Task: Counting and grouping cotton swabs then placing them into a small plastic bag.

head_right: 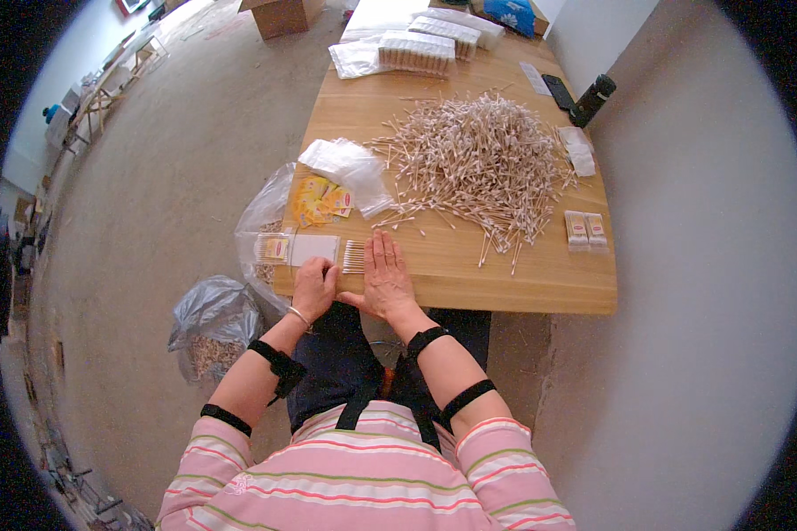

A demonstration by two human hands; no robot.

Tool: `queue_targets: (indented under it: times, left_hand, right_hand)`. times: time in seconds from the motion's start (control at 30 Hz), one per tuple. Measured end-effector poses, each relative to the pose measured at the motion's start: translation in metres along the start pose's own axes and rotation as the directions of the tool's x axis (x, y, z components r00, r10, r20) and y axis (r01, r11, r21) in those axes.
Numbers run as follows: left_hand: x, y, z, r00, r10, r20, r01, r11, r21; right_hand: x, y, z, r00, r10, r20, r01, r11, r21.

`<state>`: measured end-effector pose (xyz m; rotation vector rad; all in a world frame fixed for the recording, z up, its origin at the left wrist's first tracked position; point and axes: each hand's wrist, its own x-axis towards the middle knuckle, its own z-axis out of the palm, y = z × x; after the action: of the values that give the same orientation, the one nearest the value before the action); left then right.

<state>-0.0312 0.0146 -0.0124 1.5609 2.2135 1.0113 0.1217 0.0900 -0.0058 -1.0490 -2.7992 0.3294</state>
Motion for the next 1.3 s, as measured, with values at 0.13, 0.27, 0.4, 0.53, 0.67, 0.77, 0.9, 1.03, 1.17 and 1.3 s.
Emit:
queue_targets:
  times: [0.13, 0.27, 0.4, 0.53, 0.67, 0.77, 0.9, 1.03, 1.17, 1.3]
  left_hand:
    - [-0.002, -0.009, 0.001, 1.0, 0.004, -0.011, -0.004, 1.0, 0.002]
    - [-0.007, -0.029, -0.008, 0.986, -0.166, -0.032, 0.156, 0.967, -0.201]
    - [-0.025, -0.065, -0.051, 0.922, -0.364, -0.13, 0.345, 0.927, -0.149]
    - [-0.063, -0.129, -0.091, 0.833, -0.509, -0.214, 0.505, 0.859, -0.077]
    - [-0.069, -0.133, -0.094, 0.837, -0.255, -0.484, 0.429, 0.855, 0.291]
    - [-0.059, -0.111, -0.083, 0.908, 0.072, -0.412, 0.122, 0.897, 0.425]
    - [-0.029, -0.014, -0.054, 0.993, 0.1, -0.057, -0.1, 0.995, 0.001]
    - [-0.023, 0.019, -0.019, 0.959, 0.27, 0.091, -0.272, 0.962, 0.01]
    - [-0.025, 0.019, -0.008, 0.948, 0.263, 0.181, -0.287, 0.95, 0.122]
    - [-0.025, 0.016, -0.003, 0.943, 0.289, 0.163, -0.31, 0.942, 0.126]
  right_hand:
    - [0.0, -0.001, -0.001, 1.0, 0.0, 0.003, 0.0, 0.999, 0.034]
    - [0.0, -0.002, -0.002, 1.0, 0.004, 0.013, -0.004, 1.0, -0.002]
    - [0.0, -0.002, -0.005, 0.998, 0.029, 0.057, -0.028, 0.999, -0.024]
    - [0.0, -0.004, -0.006, 0.998, 0.019, 0.063, -0.018, 1.0, -0.009]
    - [0.001, -0.002, -0.005, 0.999, 0.019, 0.046, -0.019, 1.0, -0.002]
    - [0.0, -0.003, -0.003, 0.999, 0.018, 0.045, -0.018, 1.0, -0.004]
    - [0.0, -0.001, -0.002, 1.0, 0.007, 0.009, -0.007, 1.0, -0.011]
    - [0.0, -0.001, -0.002, 1.0, 0.006, 0.01, -0.006, 1.0, 0.001]
    - [0.0, 0.0, 0.001, 1.0, -0.016, -0.008, 0.015, 0.999, -0.032]
    - [0.0, 0.002, 0.003, 0.999, -0.01, -0.035, 0.01, 1.0, 0.014]
